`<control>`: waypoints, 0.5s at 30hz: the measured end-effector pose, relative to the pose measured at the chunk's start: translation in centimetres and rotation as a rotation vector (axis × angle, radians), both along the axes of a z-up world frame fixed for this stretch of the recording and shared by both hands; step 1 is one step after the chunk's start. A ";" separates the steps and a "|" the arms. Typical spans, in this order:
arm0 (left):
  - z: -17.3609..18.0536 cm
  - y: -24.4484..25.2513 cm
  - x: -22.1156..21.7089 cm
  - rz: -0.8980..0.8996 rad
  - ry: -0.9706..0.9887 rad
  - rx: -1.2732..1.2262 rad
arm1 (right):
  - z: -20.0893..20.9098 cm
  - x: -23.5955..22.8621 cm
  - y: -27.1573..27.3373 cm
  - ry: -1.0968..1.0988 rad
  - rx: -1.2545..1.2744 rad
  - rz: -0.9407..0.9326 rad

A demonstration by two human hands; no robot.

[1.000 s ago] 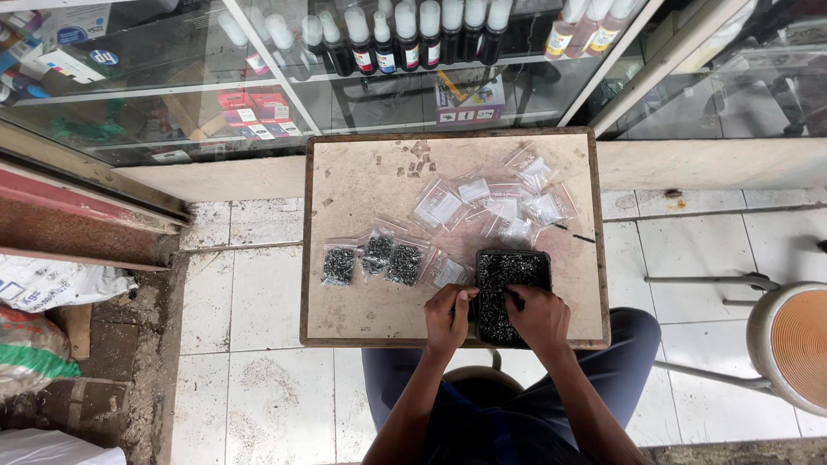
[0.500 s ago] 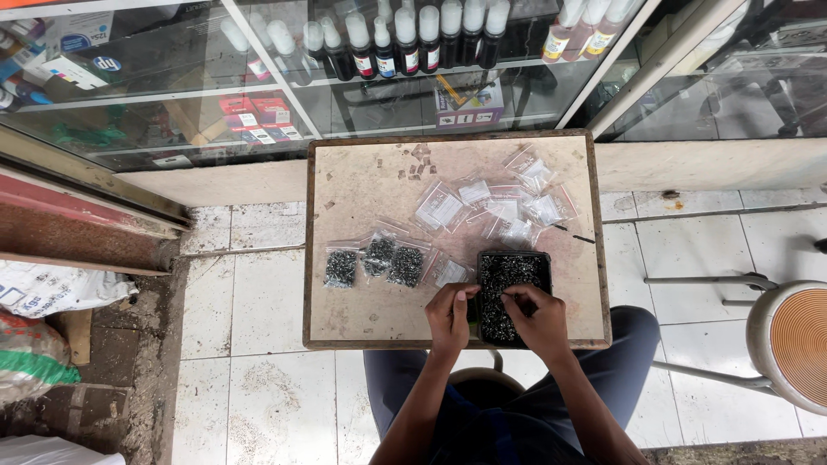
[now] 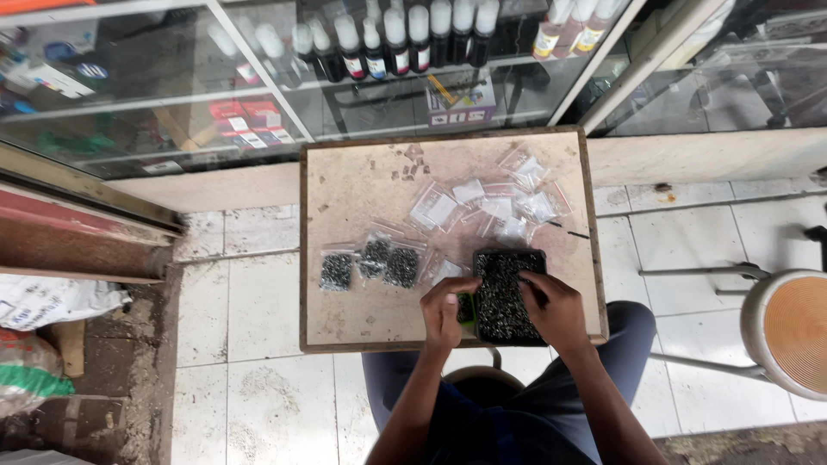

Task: The person sorts small metallic fasteners from a black tray into small plastic bags using their hands. They pick up the fasteners, place them into the bags, and arrange the filled bags on the table.

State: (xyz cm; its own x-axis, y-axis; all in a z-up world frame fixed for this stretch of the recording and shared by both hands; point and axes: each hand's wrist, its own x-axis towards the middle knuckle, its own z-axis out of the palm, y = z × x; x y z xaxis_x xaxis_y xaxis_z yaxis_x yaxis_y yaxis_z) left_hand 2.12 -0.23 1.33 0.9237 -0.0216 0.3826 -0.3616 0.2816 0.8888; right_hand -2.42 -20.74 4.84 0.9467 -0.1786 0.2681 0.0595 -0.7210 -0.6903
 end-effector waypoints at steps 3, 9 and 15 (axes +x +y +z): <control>0.5 0.7 -0.1 -0.174 -0.166 0.127 | -0.8 1.9 0.6 0.032 -0.169 0.118; 0.8 0.8 0.3 -0.145 -0.168 0.213 | -1.6 3.9 1.4 0.267 -0.351 0.146; -0.8 0.7 0.4 -0.108 -0.118 0.237 | -1.7 4.5 1.1 0.317 -0.329 0.140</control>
